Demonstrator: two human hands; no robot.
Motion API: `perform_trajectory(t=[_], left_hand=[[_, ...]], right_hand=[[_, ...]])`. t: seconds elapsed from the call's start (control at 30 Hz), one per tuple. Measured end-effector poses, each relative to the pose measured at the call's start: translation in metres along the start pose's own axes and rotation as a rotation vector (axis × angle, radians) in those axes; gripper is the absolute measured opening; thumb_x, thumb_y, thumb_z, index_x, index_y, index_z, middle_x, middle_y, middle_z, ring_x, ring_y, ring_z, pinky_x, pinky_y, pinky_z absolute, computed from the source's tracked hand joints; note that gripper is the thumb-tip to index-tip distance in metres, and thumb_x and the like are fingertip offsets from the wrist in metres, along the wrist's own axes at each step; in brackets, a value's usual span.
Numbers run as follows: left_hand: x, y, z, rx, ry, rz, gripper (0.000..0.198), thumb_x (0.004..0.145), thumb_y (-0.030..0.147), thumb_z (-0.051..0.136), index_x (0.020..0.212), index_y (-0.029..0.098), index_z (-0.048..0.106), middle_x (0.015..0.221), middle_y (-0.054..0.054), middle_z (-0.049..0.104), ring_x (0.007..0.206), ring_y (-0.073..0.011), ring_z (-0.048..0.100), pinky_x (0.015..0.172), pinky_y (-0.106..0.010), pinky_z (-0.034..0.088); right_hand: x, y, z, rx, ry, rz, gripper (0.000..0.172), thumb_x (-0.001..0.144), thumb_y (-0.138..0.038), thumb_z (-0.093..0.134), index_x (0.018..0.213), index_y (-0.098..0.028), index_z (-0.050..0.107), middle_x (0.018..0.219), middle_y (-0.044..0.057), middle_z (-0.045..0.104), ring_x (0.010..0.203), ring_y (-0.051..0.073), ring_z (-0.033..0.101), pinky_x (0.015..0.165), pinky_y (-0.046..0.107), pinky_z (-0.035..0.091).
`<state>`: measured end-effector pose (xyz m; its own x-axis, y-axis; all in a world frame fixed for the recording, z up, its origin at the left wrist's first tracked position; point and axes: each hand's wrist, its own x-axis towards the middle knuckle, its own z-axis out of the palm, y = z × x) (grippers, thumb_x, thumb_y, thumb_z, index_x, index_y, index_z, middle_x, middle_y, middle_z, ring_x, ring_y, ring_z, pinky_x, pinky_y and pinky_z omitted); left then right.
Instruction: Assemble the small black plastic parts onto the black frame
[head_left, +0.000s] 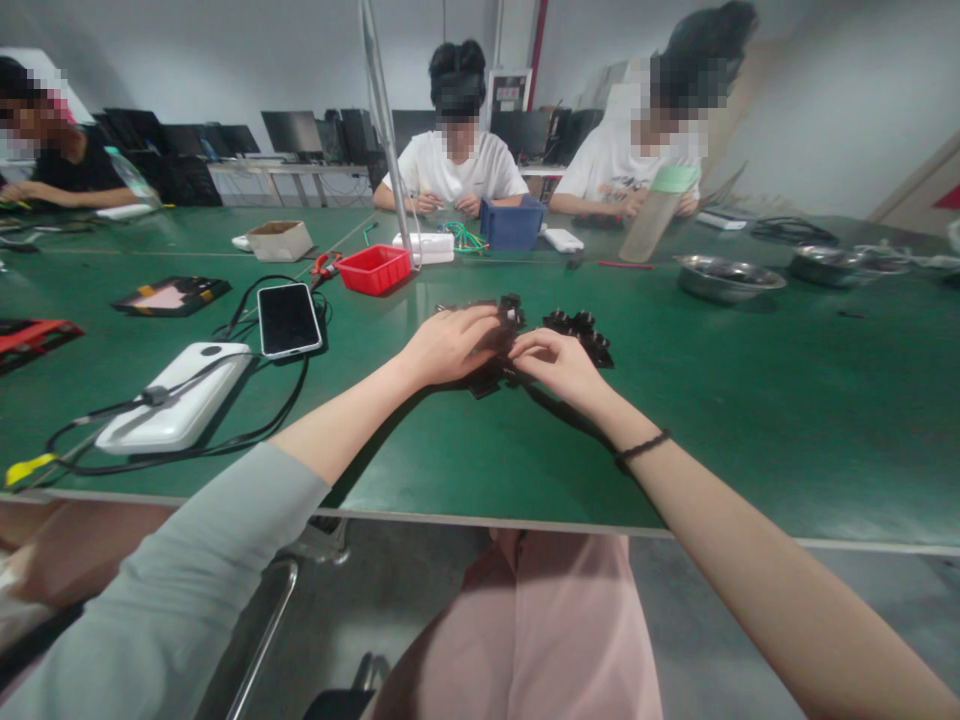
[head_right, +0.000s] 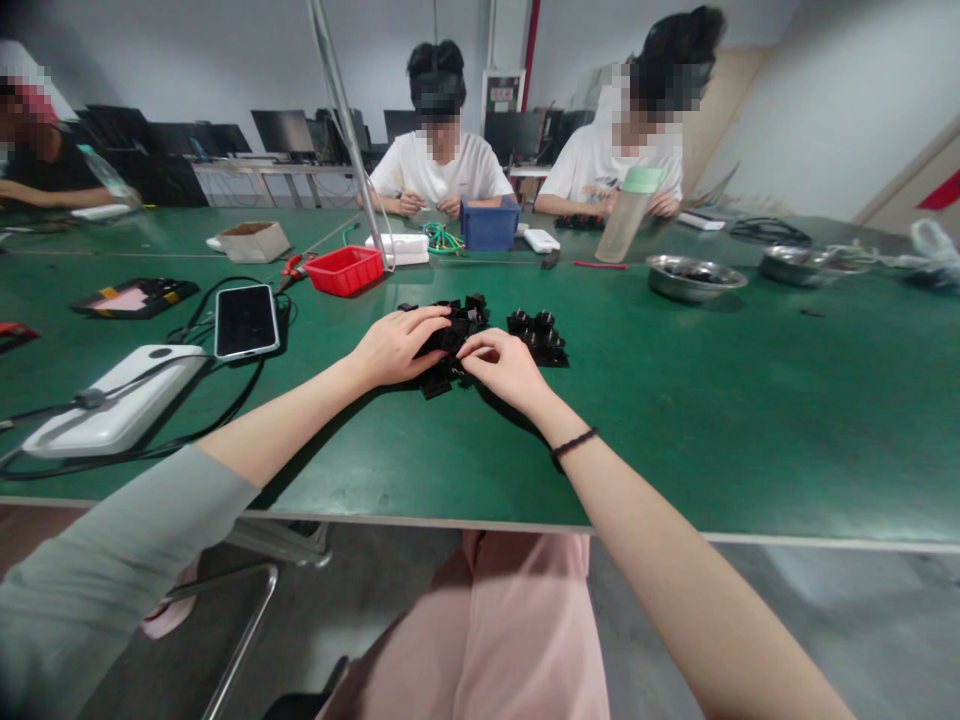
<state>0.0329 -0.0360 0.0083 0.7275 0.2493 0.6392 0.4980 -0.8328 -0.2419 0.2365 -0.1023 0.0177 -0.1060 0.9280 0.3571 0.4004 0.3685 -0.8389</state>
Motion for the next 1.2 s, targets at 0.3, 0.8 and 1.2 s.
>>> perform_trajectory(t=[0.3, 0.8, 1.2], left_hand=[[0.0001, -0.0004, -0.0002, 0.01, -0.004, 0.003, 0.034, 0.094, 0.033, 0.051, 0.121, 0.013, 0.058, 0.129, -0.018, 0.063, 0.11, -0.0264, 0.067, 0.081, -0.036, 0.054], [0.0005, -0.0003, 0.0004, 0.017, 0.002, 0.01, 0.035, 0.093, 0.033, 0.052, 0.121, 0.013, 0.059, 0.129, -0.019, 0.063, 0.111, -0.0271, 0.067, 0.081, -0.037, 0.055], [0.0002, -0.0002, -0.0009, -0.004, -0.039, -0.015, 0.036, 0.092, 0.033, 0.054, 0.122, 0.014, 0.058, 0.131, -0.019, 0.061, 0.114, -0.0279, 0.065, 0.083, -0.038, 0.055]], right_hand=[[-0.0001, 0.0007, 0.0005, 0.019, 0.015, -0.005, 0.006, 0.067, -0.013, 0.066, 0.066, -0.018, 0.07, 0.081, 0.002, 0.066, 0.069, 0.014, 0.063, 0.073, 0.03, 0.054], [-0.0002, -0.0033, 0.0004, 0.05, 0.04, 0.014, 0.007, 0.068, -0.013, 0.064, 0.067, -0.019, 0.069, 0.081, 0.002, 0.069, 0.071, 0.015, 0.065, 0.075, 0.031, 0.055], [-0.0002, -0.0041, 0.0, 0.06, 0.07, 0.029, 0.004, 0.069, -0.017, 0.066, 0.069, -0.019, 0.07, 0.079, 0.002, 0.07, 0.071, 0.016, 0.066, 0.076, 0.034, 0.056]])
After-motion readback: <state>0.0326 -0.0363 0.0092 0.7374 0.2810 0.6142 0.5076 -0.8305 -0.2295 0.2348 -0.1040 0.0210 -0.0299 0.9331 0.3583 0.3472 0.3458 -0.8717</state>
